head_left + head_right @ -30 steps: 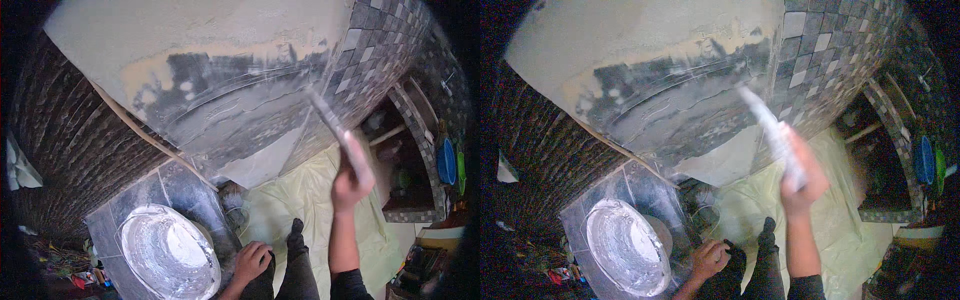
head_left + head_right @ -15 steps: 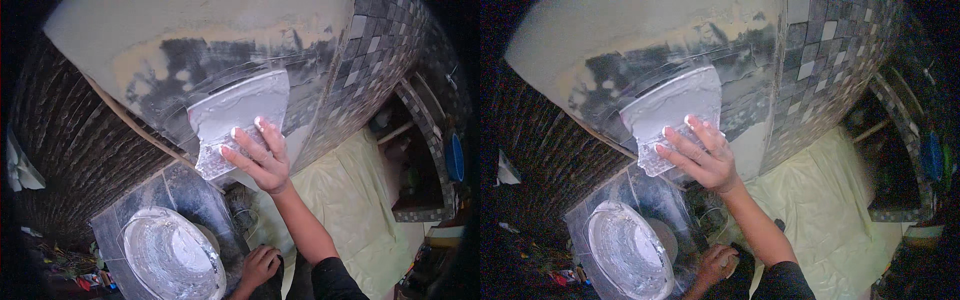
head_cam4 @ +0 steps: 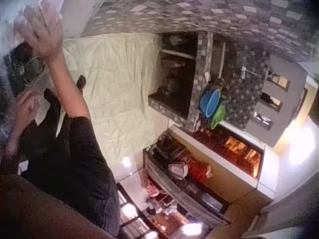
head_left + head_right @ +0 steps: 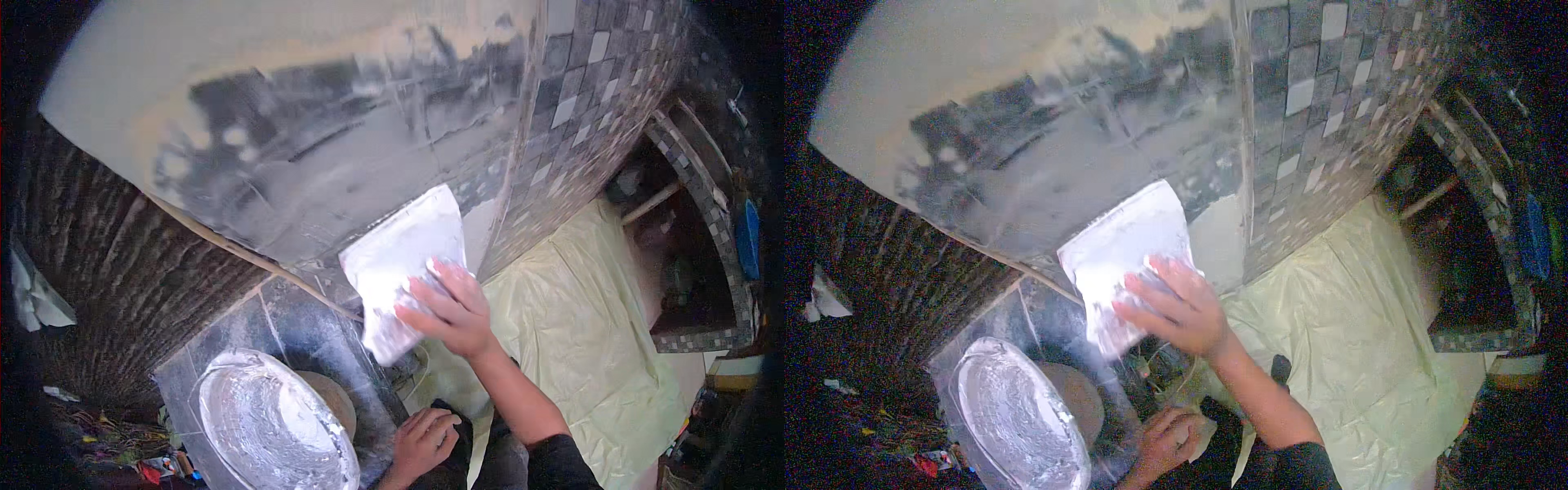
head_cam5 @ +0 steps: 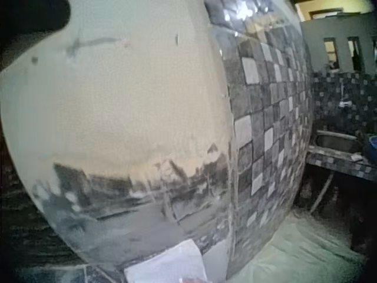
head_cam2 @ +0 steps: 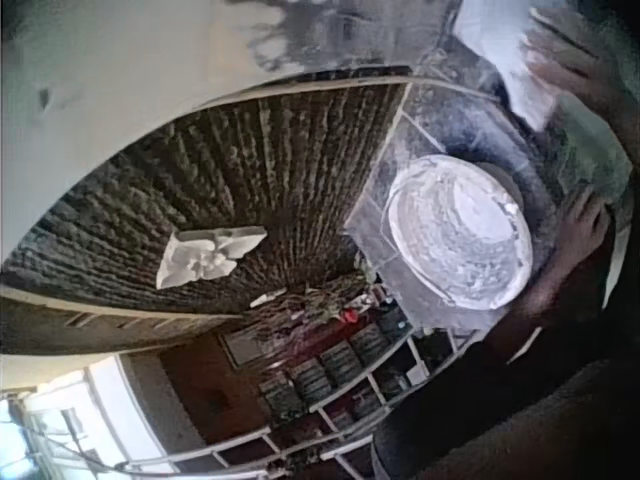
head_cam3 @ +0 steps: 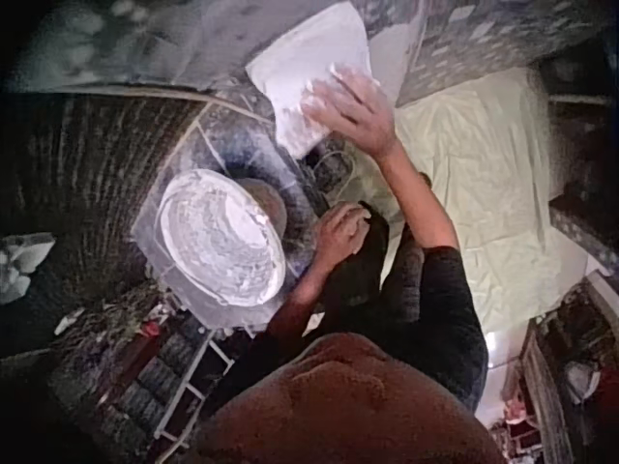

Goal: Applying plaster or putty to a wall using a putty knife to smooth the surface.

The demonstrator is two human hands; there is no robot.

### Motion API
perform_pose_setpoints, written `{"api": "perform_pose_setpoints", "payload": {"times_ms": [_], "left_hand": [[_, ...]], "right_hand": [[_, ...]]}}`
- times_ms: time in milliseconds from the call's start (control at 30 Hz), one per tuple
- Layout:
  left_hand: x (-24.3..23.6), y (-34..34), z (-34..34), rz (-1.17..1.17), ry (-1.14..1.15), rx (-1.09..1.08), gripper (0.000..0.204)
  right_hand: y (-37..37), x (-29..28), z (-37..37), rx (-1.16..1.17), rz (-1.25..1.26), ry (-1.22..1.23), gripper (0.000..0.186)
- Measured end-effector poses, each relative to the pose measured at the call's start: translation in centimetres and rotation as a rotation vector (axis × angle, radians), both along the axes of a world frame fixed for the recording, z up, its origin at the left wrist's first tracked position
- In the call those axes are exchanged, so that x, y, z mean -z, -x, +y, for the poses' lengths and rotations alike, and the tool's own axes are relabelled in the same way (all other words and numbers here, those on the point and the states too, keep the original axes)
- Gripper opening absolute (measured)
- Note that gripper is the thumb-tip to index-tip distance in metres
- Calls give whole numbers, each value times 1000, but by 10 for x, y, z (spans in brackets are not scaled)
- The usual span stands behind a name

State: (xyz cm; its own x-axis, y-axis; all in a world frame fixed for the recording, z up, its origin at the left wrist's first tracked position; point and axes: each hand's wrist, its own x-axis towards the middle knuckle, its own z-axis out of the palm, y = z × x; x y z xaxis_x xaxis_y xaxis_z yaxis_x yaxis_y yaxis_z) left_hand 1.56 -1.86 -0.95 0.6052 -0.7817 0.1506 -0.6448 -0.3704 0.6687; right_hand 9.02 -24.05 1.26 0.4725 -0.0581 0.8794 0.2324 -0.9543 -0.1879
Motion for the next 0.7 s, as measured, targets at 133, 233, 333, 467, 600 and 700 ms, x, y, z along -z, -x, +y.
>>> {"api": "perform_pose_setpoints", "payload": {"times_ms": [133, 233, 333, 467, 600, 700], "left_hand": [[4, 3, 3, 16, -56, 50, 17], [8, 6, 2, -36, -38, 48, 16], [10, 7, 1, -34, -17, 44, 16], [11, 4, 5, -29, -21, 25, 15], [3, 3, -3, -17, 12, 27, 16], [4, 2, -6, 44, -4, 53, 16]], "right_hand": [[28, -59, 20, -307, -71, -488, 36], [30, -105, 28, -469, 82, -756, 39], [17, -115, 21, -465, 183, -727, 36], [1, -118, -1, -232, 291, -869, 28], [0, -95, -55, -184, 166, -1002, 23], [7, -87, -92, -164, -54, -1003, 19]]}}
